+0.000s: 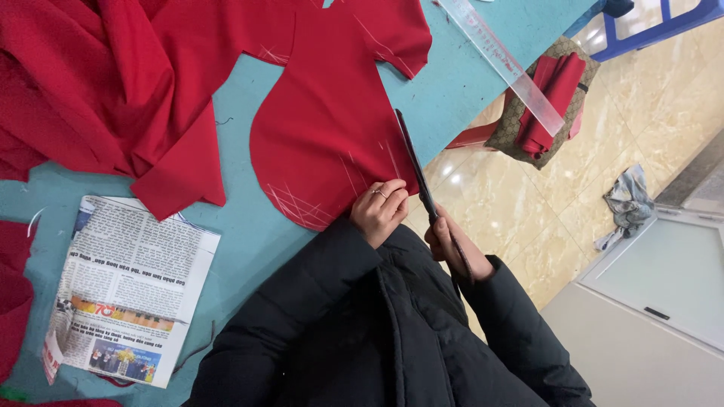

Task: Cutting out garment pattern pieces from red fabric using large shears along chalk lines

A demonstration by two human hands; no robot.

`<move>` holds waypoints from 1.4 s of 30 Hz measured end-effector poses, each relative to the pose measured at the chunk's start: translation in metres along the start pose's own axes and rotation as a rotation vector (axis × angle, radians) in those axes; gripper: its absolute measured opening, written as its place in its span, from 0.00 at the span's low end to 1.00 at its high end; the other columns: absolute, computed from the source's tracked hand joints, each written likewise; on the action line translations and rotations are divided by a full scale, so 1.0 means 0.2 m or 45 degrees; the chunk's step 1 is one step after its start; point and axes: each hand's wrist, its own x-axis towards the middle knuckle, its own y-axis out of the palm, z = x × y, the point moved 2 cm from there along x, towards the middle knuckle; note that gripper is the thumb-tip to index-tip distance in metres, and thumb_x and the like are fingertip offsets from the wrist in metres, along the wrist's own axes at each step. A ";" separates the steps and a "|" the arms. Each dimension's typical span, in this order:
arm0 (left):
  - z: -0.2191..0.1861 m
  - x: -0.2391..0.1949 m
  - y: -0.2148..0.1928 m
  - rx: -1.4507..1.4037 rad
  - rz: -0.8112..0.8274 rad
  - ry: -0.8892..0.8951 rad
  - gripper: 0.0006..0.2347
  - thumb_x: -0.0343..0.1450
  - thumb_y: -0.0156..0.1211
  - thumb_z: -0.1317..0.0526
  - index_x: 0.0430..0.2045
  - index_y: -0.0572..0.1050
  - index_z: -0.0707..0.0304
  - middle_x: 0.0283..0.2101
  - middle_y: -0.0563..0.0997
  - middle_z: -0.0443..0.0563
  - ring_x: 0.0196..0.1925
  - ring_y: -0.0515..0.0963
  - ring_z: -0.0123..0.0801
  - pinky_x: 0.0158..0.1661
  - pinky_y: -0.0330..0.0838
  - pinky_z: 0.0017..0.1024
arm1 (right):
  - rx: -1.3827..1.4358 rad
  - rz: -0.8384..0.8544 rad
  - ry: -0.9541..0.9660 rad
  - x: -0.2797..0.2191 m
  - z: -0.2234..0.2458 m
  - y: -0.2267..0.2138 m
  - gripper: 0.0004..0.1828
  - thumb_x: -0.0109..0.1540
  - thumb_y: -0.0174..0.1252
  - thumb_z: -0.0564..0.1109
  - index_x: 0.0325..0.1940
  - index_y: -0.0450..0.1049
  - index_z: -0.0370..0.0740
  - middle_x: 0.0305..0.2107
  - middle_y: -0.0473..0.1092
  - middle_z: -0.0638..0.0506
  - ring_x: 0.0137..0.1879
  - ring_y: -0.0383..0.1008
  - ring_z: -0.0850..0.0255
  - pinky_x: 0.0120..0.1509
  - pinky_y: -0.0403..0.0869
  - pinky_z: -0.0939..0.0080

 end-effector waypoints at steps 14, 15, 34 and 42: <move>0.00 0.02 -0.01 -0.026 0.000 0.008 0.05 0.67 0.60 0.67 0.22 0.76 0.54 0.34 0.81 0.44 0.29 0.80 0.32 0.37 0.79 0.24 | -0.104 -0.060 -0.003 0.06 -0.01 0.00 0.30 0.73 0.32 0.54 0.78 0.50 0.41 0.20 0.52 0.60 0.22 0.52 0.74 0.25 0.53 0.77; 0.00 0.02 -0.01 -0.026 0.001 0.008 0.05 0.67 0.60 0.67 0.22 0.76 0.54 0.34 0.81 0.44 0.29 0.80 0.32 0.37 0.79 0.24 | -0.102 -0.061 -0.003 0.06 -0.04 -0.01 0.30 0.73 0.32 0.54 0.78 0.50 0.41 0.20 0.52 0.60 0.22 0.52 0.74 0.25 0.53 0.77; 0.05 -0.12 0.04 -0.033 0.167 -0.093 0.08 0.65 0.67 0.61 0.34 0.77 0.51 0.45 0.81 0.44 0.36 0.82 0.32 0.42 0.80 0.28 | 0.131 -0.303 -0.193 0.06 0.00 -0.19 0.23 0.74 0.32 0.58 0.65 0.57 0.42 0.22 0.46 0.62 0.23 0.46 0.76 0.23 0.49 0.78; 0.25 0.00 -0.18 0.092 0.392 -0.382 0.10 0.68 0.68 0.57 0.39 0.76 0.52 0.56 0.74 0.50 0.54 0.76 0.47 0.53 0.73 0.42 | -0.344 -0.590 -0.218 0.44 0.18 -0.66 0.29 0.69 0.59 0.51 0.73 0.62 0.46 0.24 0.58 0.59 0.27 0.61 0.72 0.28 0.65 0.74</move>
